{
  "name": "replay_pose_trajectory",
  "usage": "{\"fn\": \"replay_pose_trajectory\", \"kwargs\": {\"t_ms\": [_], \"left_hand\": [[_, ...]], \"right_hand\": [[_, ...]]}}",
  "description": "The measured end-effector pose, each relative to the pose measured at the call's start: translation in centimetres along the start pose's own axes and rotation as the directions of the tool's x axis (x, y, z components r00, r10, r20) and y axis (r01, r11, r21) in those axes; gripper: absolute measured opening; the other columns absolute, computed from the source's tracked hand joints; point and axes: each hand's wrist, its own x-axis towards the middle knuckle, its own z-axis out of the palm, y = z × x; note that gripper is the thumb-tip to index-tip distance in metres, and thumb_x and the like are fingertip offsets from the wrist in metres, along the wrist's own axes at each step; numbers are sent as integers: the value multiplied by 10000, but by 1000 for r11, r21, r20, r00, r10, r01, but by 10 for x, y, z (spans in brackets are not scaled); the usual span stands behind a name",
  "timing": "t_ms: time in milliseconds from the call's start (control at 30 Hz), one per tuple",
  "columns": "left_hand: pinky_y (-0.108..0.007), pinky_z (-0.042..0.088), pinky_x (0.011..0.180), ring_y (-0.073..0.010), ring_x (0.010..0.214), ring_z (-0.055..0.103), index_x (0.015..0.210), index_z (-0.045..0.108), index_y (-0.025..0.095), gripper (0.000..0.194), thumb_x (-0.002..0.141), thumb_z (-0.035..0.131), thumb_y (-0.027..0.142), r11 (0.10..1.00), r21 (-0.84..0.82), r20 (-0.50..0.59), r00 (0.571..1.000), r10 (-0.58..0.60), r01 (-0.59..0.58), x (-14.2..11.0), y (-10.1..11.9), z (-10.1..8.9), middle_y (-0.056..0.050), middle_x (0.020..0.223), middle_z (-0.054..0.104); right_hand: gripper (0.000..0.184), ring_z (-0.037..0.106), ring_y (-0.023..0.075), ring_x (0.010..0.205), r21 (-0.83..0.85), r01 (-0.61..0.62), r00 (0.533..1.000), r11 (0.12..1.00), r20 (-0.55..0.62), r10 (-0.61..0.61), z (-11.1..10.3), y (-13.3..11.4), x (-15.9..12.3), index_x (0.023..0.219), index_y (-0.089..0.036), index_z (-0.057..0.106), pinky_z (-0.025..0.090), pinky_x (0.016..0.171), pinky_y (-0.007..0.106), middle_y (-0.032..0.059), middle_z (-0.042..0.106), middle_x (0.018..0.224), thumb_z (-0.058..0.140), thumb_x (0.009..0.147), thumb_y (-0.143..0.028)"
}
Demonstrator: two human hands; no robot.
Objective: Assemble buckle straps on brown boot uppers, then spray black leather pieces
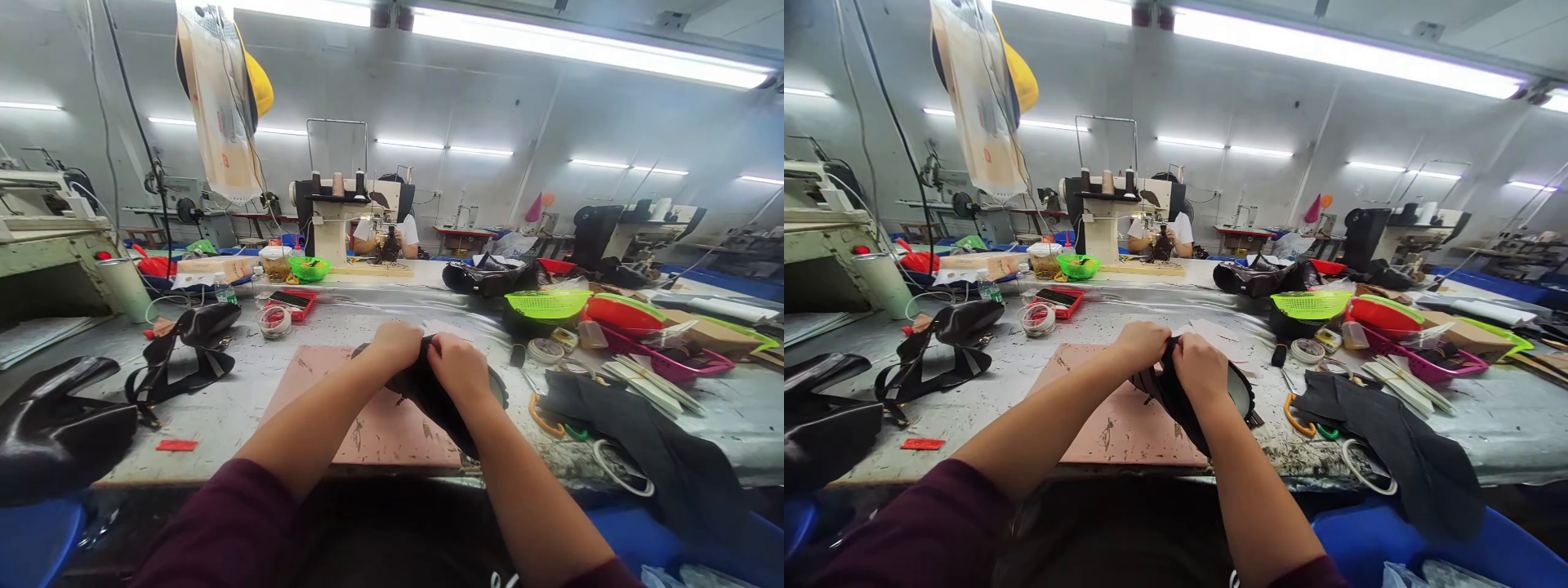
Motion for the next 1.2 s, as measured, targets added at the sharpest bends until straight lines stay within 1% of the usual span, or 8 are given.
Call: {"fn": "replay_pose_trajectory", "kwargs": {"t_ms": [267,500,633,767,833,967,1067,1200], "left_hand": [[-296,492,660,-223,819,641,867,666,182,253,790,428,146,1000,0,12,1000,21,-21,4,5,1,-96,847,677],[-286,490,669,-221,841,637,910,667,174,267,793,429,150,1000,5,26,1000,13,-14,5,6,-2,-107,874,677],[-275,483,666,-214,837,637,909,667,180,265,796,428,160,1000,5,21,1000,21,-21,4,5,-1,-96,871,680],[-286,479,663,-223,835,635,908,663,185,291,842,385,237,1000,-1,-3,1000,17,-17,2,-2,2,-92,884,679],[-299,477,668,-236,851,632,918,661,186,324,862,359,290,1000,-4,-23,1000,13,-13,1,-4,4,-98,896,677],[-299,471,669,-239,841,635,916,663,181,341,868,362,333,1000,-6,-37,999,8,-8,0,-3,7,-102,877,679],[-305,470,670,-242,843,635,915,664,173,379,883,331,353,1000,-4,-43,999,6,-6,-1,-1,7,-107,873,680],[-296,469,665,-236,856,631,915,659,180,363,875,339,347,1000,3,-35,999,27,-27,-1,-4,5,-95,891,680]], "right_hand": [[184,602,190,680,-136,100,994,986,-30,-105,-9,4,-2,802,-151,592,228,515,271,79,666,817,418,855,-175],[134,556,162,602,-103,196,978,975,-59,-202,3,15,3,854,-180,567,222,508,253,31,649,710,438,823,-161],[121,539,160,598,-80,232,967,969,-91,-239,0,25,6,831,-182,559,258,527,246,24,625,683,443,798,-166],[145,545,164,639,-58,211,961,976,-172,-218,-10,37,7,818,-173,559,304,570,243,35,613,701,418,791,-148],[115,546,167,661,-38,210,954,977,-210,-214,-12,38,6,797,-179,564,322,591,247,33,612,719,452,801,-204],[202,541,216,759,-99,235,959,967,-142,-247,-8,29,5,706,-179,599,340,656,291,60,623,755,556,778,-363],[152,539,222,799,-83,240,963,967,-105,-248,-1,21,5,695,-173,625,347,705,305,72,639,782,549,791,-263],[129,552,184,789,-11,221,966,975,-135,-220,5,22,5,712,-188,632,356,724,270,30,644,766,534,795,-198]]}}
